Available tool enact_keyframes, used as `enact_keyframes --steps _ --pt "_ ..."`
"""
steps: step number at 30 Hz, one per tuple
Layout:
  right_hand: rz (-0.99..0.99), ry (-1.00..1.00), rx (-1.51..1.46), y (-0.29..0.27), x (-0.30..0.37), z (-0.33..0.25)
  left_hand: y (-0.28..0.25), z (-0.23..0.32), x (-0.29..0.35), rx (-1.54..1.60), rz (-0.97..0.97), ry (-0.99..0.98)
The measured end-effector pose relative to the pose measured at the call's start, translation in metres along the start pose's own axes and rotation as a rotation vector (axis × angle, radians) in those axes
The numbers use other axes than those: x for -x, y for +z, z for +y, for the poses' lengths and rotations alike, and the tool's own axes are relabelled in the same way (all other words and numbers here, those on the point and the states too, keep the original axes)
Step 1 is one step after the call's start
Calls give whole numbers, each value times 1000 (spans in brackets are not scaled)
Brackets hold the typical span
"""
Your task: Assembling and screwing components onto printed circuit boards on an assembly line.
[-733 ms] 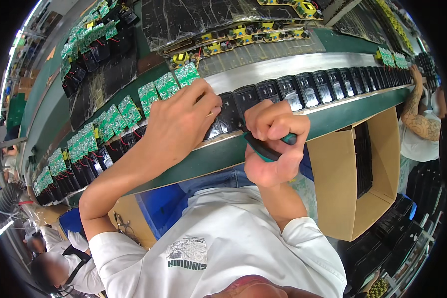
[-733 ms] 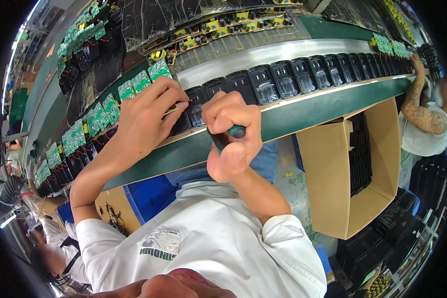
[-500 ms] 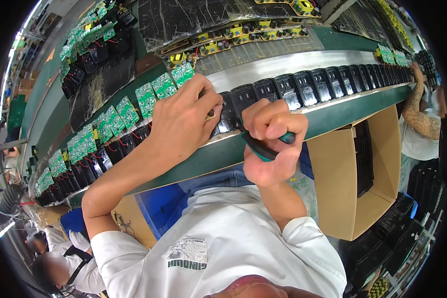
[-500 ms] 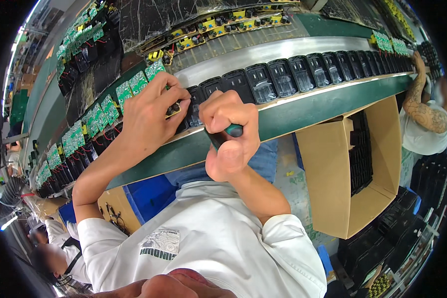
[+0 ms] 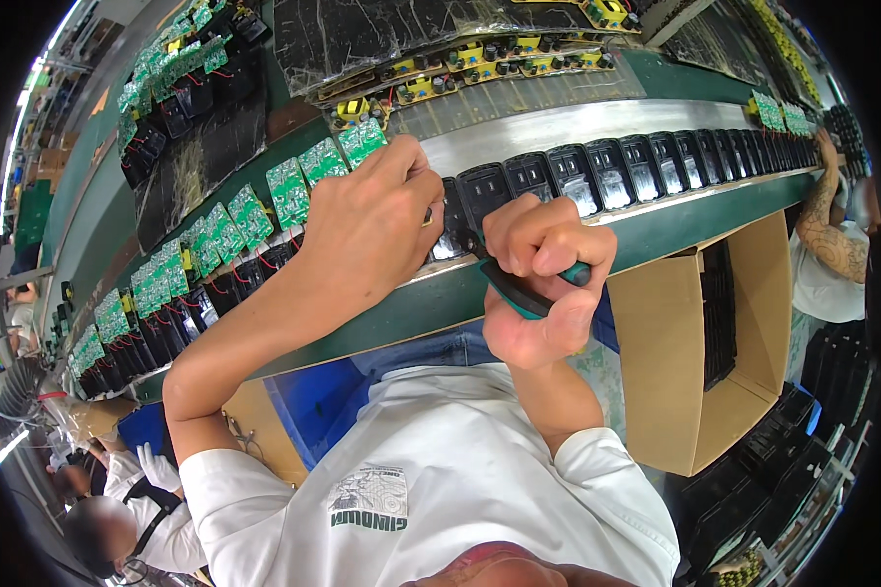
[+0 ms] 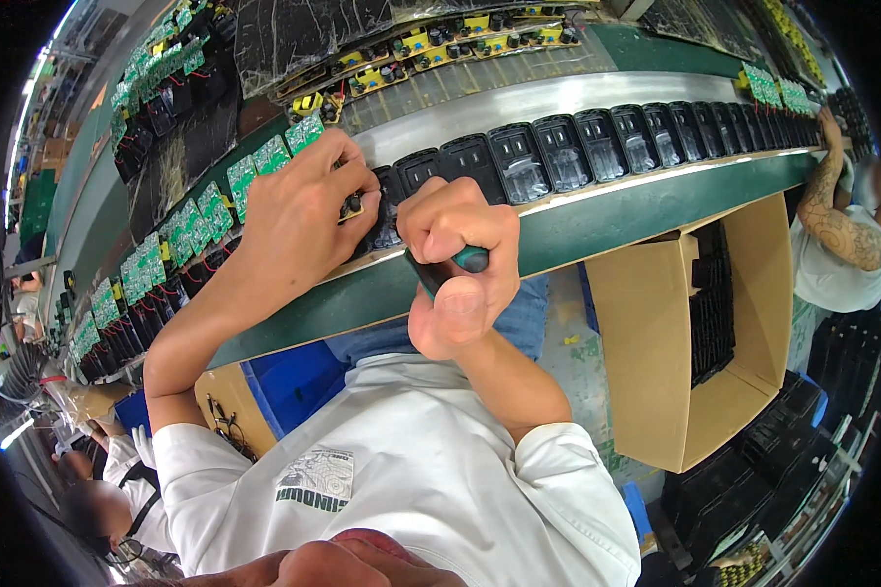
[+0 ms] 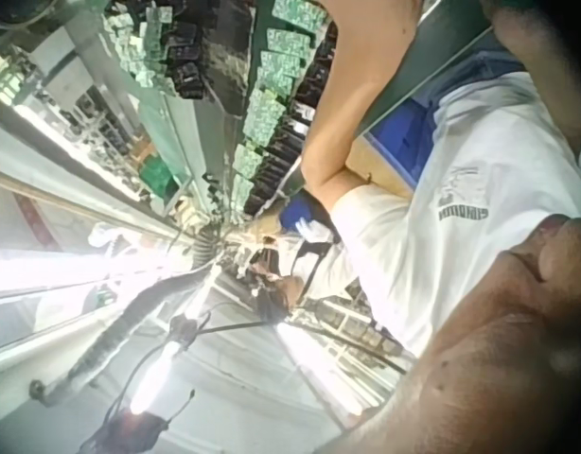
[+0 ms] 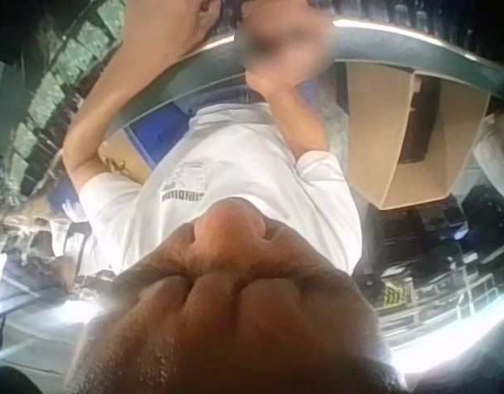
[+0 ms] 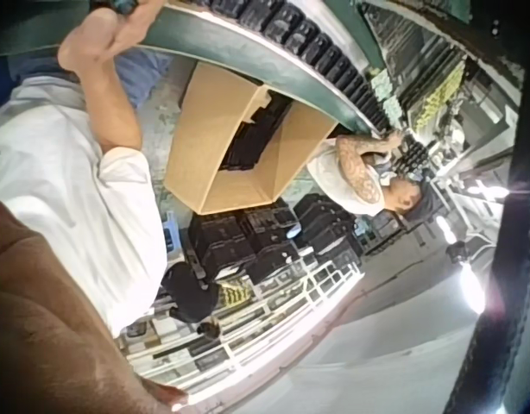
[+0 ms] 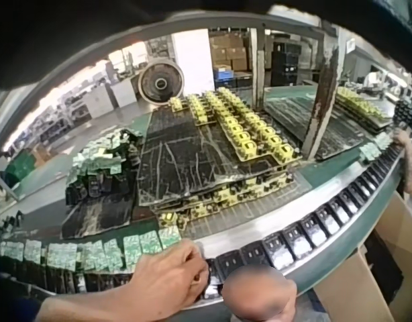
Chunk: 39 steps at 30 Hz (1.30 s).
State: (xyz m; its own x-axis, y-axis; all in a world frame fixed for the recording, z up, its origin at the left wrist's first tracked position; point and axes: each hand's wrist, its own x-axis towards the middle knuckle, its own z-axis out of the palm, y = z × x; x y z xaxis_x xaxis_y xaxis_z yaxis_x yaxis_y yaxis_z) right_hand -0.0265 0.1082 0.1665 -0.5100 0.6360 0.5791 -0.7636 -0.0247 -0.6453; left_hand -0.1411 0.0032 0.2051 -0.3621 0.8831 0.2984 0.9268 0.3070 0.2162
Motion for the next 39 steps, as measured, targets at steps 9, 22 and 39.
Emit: enact_keyframes --steps 9,22,39 --pt "32 77 51 11 -25 13 -4 1 -3 -26 -81 -47" --pt "-38 116 34 11 -30 19 -3 3 -4 -90 -141 -98" --pt "-36 128 -53 3 -34 6 -35 -50 -114 109 -193 189"
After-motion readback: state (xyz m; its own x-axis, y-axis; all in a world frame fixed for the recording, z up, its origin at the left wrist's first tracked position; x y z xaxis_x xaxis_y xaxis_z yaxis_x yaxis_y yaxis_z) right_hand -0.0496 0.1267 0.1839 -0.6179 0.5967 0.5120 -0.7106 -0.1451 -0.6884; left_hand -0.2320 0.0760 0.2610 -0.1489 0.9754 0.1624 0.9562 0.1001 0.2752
